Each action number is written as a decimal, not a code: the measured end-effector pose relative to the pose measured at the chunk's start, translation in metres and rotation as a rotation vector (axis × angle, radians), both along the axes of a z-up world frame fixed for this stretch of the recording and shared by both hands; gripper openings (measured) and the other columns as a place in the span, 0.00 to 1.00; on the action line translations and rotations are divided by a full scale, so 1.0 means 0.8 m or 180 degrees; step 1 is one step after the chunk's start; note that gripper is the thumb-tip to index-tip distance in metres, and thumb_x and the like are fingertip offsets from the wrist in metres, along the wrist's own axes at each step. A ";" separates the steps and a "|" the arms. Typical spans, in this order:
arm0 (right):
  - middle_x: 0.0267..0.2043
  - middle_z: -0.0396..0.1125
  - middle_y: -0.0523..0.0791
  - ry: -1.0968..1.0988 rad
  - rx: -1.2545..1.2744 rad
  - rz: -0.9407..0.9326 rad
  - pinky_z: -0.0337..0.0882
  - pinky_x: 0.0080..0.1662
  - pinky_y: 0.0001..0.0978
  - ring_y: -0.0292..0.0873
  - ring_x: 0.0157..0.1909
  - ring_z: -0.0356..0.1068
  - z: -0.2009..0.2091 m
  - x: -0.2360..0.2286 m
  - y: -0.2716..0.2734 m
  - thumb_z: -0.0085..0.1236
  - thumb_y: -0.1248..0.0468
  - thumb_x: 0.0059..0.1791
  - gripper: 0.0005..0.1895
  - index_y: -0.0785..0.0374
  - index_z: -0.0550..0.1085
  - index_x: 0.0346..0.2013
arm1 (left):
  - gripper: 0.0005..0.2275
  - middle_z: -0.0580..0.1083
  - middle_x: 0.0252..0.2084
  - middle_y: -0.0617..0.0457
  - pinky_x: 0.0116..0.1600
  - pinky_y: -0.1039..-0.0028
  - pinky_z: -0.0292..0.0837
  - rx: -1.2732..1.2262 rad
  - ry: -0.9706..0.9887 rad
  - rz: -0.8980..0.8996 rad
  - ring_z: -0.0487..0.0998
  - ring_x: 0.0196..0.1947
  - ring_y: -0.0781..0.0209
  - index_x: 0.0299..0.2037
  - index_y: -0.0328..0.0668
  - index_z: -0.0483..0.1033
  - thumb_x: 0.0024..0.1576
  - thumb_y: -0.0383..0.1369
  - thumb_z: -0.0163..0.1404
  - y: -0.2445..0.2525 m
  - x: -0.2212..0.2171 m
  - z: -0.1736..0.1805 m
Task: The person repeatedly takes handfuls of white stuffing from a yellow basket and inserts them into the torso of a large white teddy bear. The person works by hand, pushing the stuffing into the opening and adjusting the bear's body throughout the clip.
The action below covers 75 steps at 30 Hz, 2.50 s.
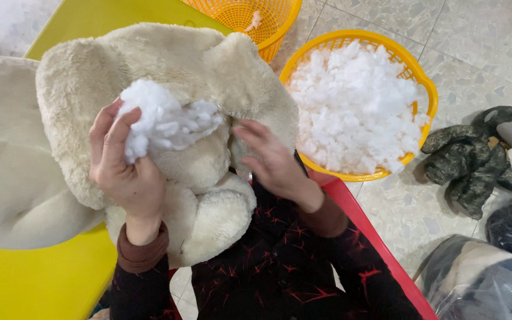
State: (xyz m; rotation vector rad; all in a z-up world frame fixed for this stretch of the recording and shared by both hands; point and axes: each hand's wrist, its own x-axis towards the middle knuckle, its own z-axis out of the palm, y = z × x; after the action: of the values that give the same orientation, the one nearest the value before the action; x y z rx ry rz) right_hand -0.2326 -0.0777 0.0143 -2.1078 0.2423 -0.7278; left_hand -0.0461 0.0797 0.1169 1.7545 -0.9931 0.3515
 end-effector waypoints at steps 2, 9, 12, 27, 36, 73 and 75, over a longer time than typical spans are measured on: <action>0.74 0.51 0.57 -0.0188 0.0006 0.0571 0.59 0.72 0.48 0.59 0.76 0.52 0.012 0.066 0.023 0.57 0.65 0.53 0.30 0.67 0.63 0.69 | 0.21 0.74 0.60 0.40 0.63 0.70 0.75 -0.0044 0.0051 0.0001 0.78 0.61 0.50 0.55 0.34 0.78 0.54 0.11 0.42 -0.002 -0.002 0.003; 0.69 0.60 0.55 0.0058 -0.0722 0.0414 0.60 0.71 0.50 0.59 0.71 0.58 0.010 0.176 0.048 0.54 0.64 0.54 0.20 0.67 0.69 0.61 | 0.18 0.75 0.60 0.44 0.66 0.71 0.72 -0.0984 0.0859 -0.0287 0.76 0.60 0.54 0.57 0.30 0.74 0.59 0.08 0.43 0.012 0.000 0.011; 0.64 0.65 0.54 0.0215 -0.0511 0.0737 0.63 0.67 0.49 0.58 0.66 0.62 0.004 0.166 0.028 0.56 0.64 0.53 0.14 0.64 0.73 0.53 | 0.22 0.77 0.55 0.47 0.55 0.73 0.77 -0.1953 0.2256 -0.1027 0.79 0.51 0.58 0.60 0.35 0.72 0.58 0.09 0.41 0.010 -0.005 -0.003; 0.44 0.68 0.44 -0.0193 0.0499 -0.1834 0.69 0.40 0.26 0.35 0.40 0.69 0.017 -0.160 -0.124 0.56 0.72 0.50 0.11 0.70 0.74 0.48 | 0.19 0.78 0.44 0.52 0.40 0.64 0.82 0.0025 0.5910 -0.3395 0.80 0.43 0.56 0.58 0.48 0.65 0.55 0.25 0.46 -0.247 -0.175 -0.127; 0.25 0.63 0.38 -0.0547 0.1652 -0.3181 0.58 0.29 0.23 0.30 0.26 0.59 -0.110 -0.229 -0.168 0.58 0.67 0.55 0.05 0.68 0.76 0.42 | 0.10 0.76 0.33 0.50 0.28 0.70 0.73 0.0572 0.4662 -0.2578 0.76 0.27 0.61 0.45 0.29 0.75 0.56 0.25 0.58 -0.313 -0.242 -0.254; 0.47 0.67 0.49 -0.0419 -0.0572 -0.3507 0.71 0.46 0.31 0.43 0.44 0.70 -0.044 -0.204 -0.193 0.59 0.74 0.56 0.04 0.67 0.77 0.46 | 0.14 0.76 0.48 0.51 0.42 0.72 0.79 -0.0565 0.5291 -0.2063 0.79 0.43 0.64 0.57 0.36 0.71 0.64 0.32 0.50 -0.268 -0.215 -0.213; 0.55 0.63 0.53 0.0098 -0.0810 -0.3397 0.69 0.53 0.36 0.49 0.54 0.67 -0.073 -0.207 -0.207 0.62 0.71 0.56 0.15 0.67 0.71 0.56 | 0.15 0.75 0.48 0.47 0.41 0.67 0.80 -0.0403 0.5438 -0.2133 0.80 0.43 0.60 0.58 0.34 0.69 0.65 0.35 0.48 -0.263 -0.214 -0.212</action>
State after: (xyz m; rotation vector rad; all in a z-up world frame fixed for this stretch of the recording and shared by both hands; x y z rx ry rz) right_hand -0.3981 -0.2432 -0.0444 -2.1337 1.4139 -1.3717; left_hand -0.2172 -0.1311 -0.0529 0.8970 -0.1568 -1.2899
